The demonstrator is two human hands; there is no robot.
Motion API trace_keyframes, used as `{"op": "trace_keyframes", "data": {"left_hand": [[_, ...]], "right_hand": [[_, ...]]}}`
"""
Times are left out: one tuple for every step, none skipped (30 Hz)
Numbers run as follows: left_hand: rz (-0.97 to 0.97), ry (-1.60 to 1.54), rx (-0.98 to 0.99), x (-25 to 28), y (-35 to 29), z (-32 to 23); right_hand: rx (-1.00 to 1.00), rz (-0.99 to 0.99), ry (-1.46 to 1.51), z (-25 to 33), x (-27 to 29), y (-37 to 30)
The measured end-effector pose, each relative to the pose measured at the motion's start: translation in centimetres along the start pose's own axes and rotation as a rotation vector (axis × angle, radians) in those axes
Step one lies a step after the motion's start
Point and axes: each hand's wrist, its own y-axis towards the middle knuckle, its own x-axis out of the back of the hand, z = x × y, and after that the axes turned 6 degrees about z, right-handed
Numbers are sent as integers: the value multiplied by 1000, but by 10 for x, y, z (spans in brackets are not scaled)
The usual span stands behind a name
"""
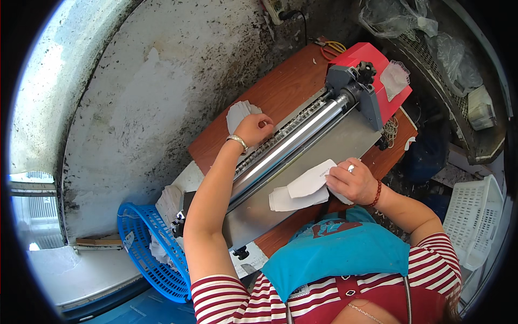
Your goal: Applying glue or adhesive to pieces of white lining fabric or shoe upper materials using a motorized roller cementer machine.
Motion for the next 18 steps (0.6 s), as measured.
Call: {"op": "trace_keyframes", "data": {"left_hand": [[-1,1,0,-6,0,-3],[21,-21,-48,-11,0,-6],[44,-43,-99,-14,1,-10],[46,-43,-101,-15,2,-14],[56,-8,-70,-15,2,-18],[66,28,-38,-15,2,-21],[66,30,-39,-16,2,-19],[53,-1,-48,-18,2,-15],[41,-30,-58,-18,2,-14],[44,-27,-60,-17,1,-13],[59,-46,-69,-17,0,-12],[71,-66,-74,-14,-3,-9],[69,-64,-72,-13,-3,-6],[69,-104,-52,-11,-3,-1],[70,-146,-32,-8,-3,-1],[69,-147,-32,-4,-2,0],[4,-141,5,1,-1,1],[-59,-136,42,7,0,2]], "right_hand": [[-26,6,-42,-3,0,-2],[-52,12,-83,-4,-1,-3],[-63,20,-96,-4,-4,-6],[-65,21,-98,-5,-8,-5],[-90,10,-103,-5,-12,0],[-114,-2,-108,-5,-16,6],[-115,-3,-109,-5,-20,11],[-133,3,-89,-5,-22,17],[-153,10,-69,-5,-25,23],[-156,8,-70,-5,-27,28],[-147,-5,-21,-6,-29,33],[-133,-18,32,-7,-31,37],[-132,-21,33,-6,-30,37],[-144,-8,73,-4,-29,37],[-156,7,114,-4,-28,35],[-155,9,113,-3,-28,33],[-164,-6,134,-3,-28,30],[-175,-20,154,-3,-27,26]]}}
